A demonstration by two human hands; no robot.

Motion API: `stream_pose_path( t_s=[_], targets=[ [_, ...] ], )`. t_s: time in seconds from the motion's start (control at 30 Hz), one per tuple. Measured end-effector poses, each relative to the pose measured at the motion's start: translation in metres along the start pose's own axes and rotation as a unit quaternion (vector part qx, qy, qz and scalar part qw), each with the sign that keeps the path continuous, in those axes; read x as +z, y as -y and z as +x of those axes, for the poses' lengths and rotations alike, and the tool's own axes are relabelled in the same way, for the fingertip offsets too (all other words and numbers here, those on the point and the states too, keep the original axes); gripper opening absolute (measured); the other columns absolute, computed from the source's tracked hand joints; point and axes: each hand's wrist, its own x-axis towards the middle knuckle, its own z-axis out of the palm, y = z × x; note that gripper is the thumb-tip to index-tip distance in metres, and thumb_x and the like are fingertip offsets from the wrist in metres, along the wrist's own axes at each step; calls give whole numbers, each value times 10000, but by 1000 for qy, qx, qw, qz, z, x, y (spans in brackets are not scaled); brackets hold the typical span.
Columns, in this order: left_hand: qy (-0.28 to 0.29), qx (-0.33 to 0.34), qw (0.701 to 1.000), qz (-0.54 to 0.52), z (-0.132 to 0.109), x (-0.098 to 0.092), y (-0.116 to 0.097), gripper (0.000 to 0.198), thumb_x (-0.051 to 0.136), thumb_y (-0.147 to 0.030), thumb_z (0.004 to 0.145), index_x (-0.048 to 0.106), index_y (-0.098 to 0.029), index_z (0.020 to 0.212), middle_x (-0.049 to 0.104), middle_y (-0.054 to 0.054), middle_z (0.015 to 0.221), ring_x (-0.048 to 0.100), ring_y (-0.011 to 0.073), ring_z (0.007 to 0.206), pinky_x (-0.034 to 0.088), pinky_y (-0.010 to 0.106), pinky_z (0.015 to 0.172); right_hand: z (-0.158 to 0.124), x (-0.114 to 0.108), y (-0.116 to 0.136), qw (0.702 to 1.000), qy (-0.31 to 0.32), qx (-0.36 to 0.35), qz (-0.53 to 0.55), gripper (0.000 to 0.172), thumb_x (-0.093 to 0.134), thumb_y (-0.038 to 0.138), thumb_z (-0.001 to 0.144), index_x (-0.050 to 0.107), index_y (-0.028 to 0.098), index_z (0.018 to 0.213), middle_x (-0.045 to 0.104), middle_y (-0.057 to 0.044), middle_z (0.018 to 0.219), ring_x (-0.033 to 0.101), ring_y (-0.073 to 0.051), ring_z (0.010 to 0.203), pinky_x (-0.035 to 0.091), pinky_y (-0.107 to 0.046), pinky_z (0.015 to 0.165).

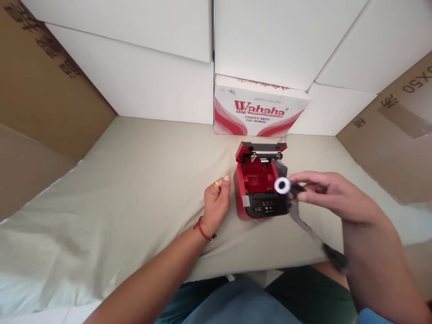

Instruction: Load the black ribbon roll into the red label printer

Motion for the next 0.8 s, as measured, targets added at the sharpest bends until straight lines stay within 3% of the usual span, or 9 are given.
stream_pose_path(
  t_s=[0.03,0.1,0.2,0.3,0.4,0.5,0.63,0.73,0.8],
  targets=[
    [-15,11,1000,6,-1,0,0,689,498,-783,1158,337,-269,728,343,-58,650,284,143,616,313,333,598,10,13,8,996,70,35,38,475,789,667,1031,913,268,1256,765,-35,740,646,-211,603,562,-373,584],
    [-45,32,998,16,-4,-1,-2,616,502,-744,1177,411,-269,796,431,-43,720,382,162,665,382,334,644,25,35,18,986,134,65,69,403,728,504,1078,861,251,1362,837,-48,934,729,-220,720,618,-364,659],
    [-70,130,987,57,-12,-4,-9,398,587,-578,1191,591,-256,958,615,14,915,591,200,855,533,358,815,37,59,26,994,94,42,-43,340,756,328,1031,866,260,1345,840,-105,1263,809,-262,1009,675,-413,901],
    [-38,326,933,145,-24,-8,-18,138,598,-331,1170,709,-274,1229,754,81,1169,730,265,1158,613,456,1038,46,71,36,971,108,65,-204,390,757,262,1032,864,299,1405,815,-129,1378,817,-306,1167,656,-431,1000],
    [49,449,871,191,-34,-9,-27,342,609,-262,1116,697,-276,1445,840,109,1281,773,305,1317,605,510,1152,58,76,50,937,172,106,-284,467,661,227,1086,815,344,1511,863,-104,1366,839,-315,1176,638,-394,936],
    [119,475,846,211,-38,-6,-32,467,625,-197,1077,663,-222,1541,896,109,1267,816,282,1293,578,498,1219,71,81,59,914,208,117,-327,483,637,228,1093,802,351,1531,899,-102,1326,859,-320,1149,621,-374,878],
    [146,478,833,237,-38,-3,-34,449,657,-127,1041,705,-201,1482,923,95,1224,846,262,1223,575,491,1236,81,87,61,902,213,117,-356,428,645,241,1088,836,292,1468,919,-147,1235,878,-344,1118,628,-389,865],
    [134,484,823,266,-39,-4,-35,423,673,-132,1044,744,-230,1449,932,64,1238,853,261,1222,536,496,1299,77,85,58,923,197,112,-312,381,661,250,1094,855,281,1420,921,-140,1227,875,-326,1091,626,-388,870],
    [124,489,817,279,-40,-5,-35,403,686,-126,1038,765,-223,1421,933,50,1247,849,250,1224,502,467,1338,68,76,52,956,182,107,-203,302,689,270,1092,885,268,1322,928,-92,1136,863,-278,1000,620,-361,857]
  ],
)
